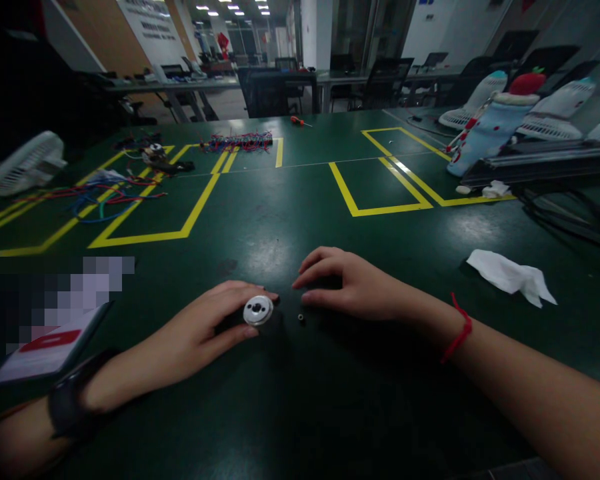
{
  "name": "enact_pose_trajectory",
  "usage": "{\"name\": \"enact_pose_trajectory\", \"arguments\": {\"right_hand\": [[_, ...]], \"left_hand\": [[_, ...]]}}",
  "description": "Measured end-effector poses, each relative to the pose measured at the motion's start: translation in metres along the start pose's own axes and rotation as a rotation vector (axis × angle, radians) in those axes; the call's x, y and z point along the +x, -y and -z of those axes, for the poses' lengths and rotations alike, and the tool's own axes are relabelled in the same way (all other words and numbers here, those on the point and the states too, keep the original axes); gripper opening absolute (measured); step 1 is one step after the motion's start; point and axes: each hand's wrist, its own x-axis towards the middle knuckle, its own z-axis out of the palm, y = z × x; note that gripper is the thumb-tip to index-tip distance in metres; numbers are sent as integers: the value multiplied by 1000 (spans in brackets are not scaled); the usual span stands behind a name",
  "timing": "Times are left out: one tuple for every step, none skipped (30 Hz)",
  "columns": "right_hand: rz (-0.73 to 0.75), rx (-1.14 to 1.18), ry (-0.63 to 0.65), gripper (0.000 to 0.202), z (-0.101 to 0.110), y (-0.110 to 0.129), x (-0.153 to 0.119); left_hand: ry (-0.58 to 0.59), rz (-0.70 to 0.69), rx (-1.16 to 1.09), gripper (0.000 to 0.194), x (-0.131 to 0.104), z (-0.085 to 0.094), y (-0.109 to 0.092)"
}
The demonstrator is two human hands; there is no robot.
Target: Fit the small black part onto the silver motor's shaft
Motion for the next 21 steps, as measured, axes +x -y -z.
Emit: {"name": "enact_pose_trajectory", "arguments": {"right_hand": [[-18, 71, -85, 20, 0, -2, 1], [-53, 141, -175, 18, -2, -4, 1], [-100, 213, -264, 17, -3, -6, 2], [-155, 287, -345, 18, -5, -9, 3], [-206, 365, -415, 18, -7, -13, 4], [-243, 443, -475, 19, -8, -16, 5], [-266, 511, -523, 18, -10, -18, 6], [-276, 563, -558, 17, -11, -20, 7], [-280, 602, -582, 16, -11, -22, 7], [-281, 630, -594, 16, -11, -22, 8], [-282, 648, -597, 15, -11, -22, 8], [-285, 657, -592, 15, -11, -22, 8], [-288, 661, -584, 14, -11, -21, 8], [-291, 664, -576, 14, -12, -21, 8], [-294, 664, -571, 14, -12, -20, 8], [-295, 662, -567, 14, -13, -20, 8], [-296, 659, -567, 14, -13, -20, 8], [-297, 655, -568, 14, -13, -20, 8], [-298, 649, -569, 15, -13, -20, 7], [-300, 637, -569, 16, -12, -19, 7], [-300, 611, -557, 17, -11, -19, 7]], "left_hand": [[-1, -1, 1, 37, 0, 0, 0], [0, -2, 2, 37, 0, 1, 0], [-1, -2, 3, 37, 0, 1, 0], [2, -4, 4, 38, 0, 1, 0], [4, -4, 5, 38, 0, 1, 0], [5, -5, 5, 38, 0, 0, 0], [7, -7, 4, 38, 1, 0, 0], [9, -7, 4, 38, 1, 0, 0], [9, -7, 4, 39, 0, 0, 0], [7, -6, 4, 39, 0, 0, 1], [6, -5, 4, 39, 0, 0, 1], [7, -3, 3, 38, 0, 0, 1], [6, -2, 2, 38, 0, 0, 1], [5, 0, 1, 38, 0, 0, 1], [5, 1, 0, 38, 0, 0, 2], [5, 1, -1, 38, 0, 0, 2], [3, -3, -1, 38, 0, 0, 2], [0, -4, -1, 38, 1, 0, 1], [-2, -6, 0, 38, 1, 0, 1], [-4, -7, 0, 38, 1, 0, 1], [-6, -8, 2, 38, 1, 0, 1]]}}
